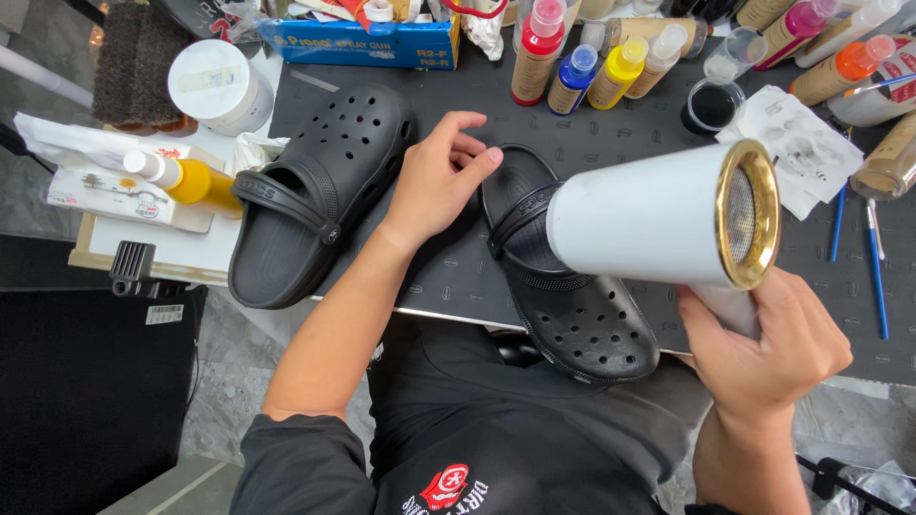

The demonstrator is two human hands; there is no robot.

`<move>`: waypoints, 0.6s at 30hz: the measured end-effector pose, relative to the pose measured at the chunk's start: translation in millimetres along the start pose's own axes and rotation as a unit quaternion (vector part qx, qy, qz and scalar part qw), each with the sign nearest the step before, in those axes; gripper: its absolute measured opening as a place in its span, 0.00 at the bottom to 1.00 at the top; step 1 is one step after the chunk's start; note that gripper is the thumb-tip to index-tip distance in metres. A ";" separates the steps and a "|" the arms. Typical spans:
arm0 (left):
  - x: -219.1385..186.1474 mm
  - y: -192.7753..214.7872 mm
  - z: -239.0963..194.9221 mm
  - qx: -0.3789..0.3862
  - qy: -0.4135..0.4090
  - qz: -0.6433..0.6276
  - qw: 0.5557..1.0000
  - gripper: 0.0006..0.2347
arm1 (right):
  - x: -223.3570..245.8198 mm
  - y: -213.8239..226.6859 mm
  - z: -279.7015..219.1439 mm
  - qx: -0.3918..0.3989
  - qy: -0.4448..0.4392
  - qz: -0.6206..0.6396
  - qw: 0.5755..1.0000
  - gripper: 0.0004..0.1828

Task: The person paints the edges and sole of a black clog using a brush, dries the shoe and its strap with a blow dryer, and then applies more paint to the heel strap.

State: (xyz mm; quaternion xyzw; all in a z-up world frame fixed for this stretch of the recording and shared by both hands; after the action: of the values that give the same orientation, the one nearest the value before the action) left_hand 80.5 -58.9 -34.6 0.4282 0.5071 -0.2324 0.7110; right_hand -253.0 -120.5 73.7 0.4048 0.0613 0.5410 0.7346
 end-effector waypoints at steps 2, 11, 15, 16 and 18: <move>-3.1 -0.9 -0.5 0.012 0.006 0.024 1.000 0.20 | -8.4 1.9 -3.9 -0.008 -0.016 0.003 1.000 0.20; -7.9 -5.2 0.2 0.030 0.007 -0.053 0.998 0.18 | -68.3 -14.2 -30.7 0.068 -0.245 0.038 0.966 0.21; -7.5 -6.2 -4.1 0.041 -0.011 -0.185 0.982 0.20 | -88.6 -32.6 -54.1 0.117 -0.387 0.143 0.903 0.22; -7.4 -6.8 -5.3 0.045 -0.013 -0.205 0.978 0.20 | -85.5 -34.9 -53.3 0.121 -0.363 0.160 0.910 0.21; -9.5 -8.3 -5.9 0.051 -0.028 -0.247 0.967 0.20 | -84.0 -38.1 -55.2 0.129 -0.341 0.174 0.915 0.21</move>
State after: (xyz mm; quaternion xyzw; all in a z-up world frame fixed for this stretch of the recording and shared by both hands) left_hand 67.5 -59.3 -29.6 0.3185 0.5647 -0.4384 0.6225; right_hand -288.0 -165.6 -17.4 0.6601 -0.1959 0.4769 0.5464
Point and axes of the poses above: each hand's wrist, its own z-axis towards the middle knuckle, its own y-axis out of the back of the hand, x = y × z, the point moved 9 cm from there along z, towards the middle knuckle, and after that the axes turned 3 degrees about x, right-handed, at the moved point
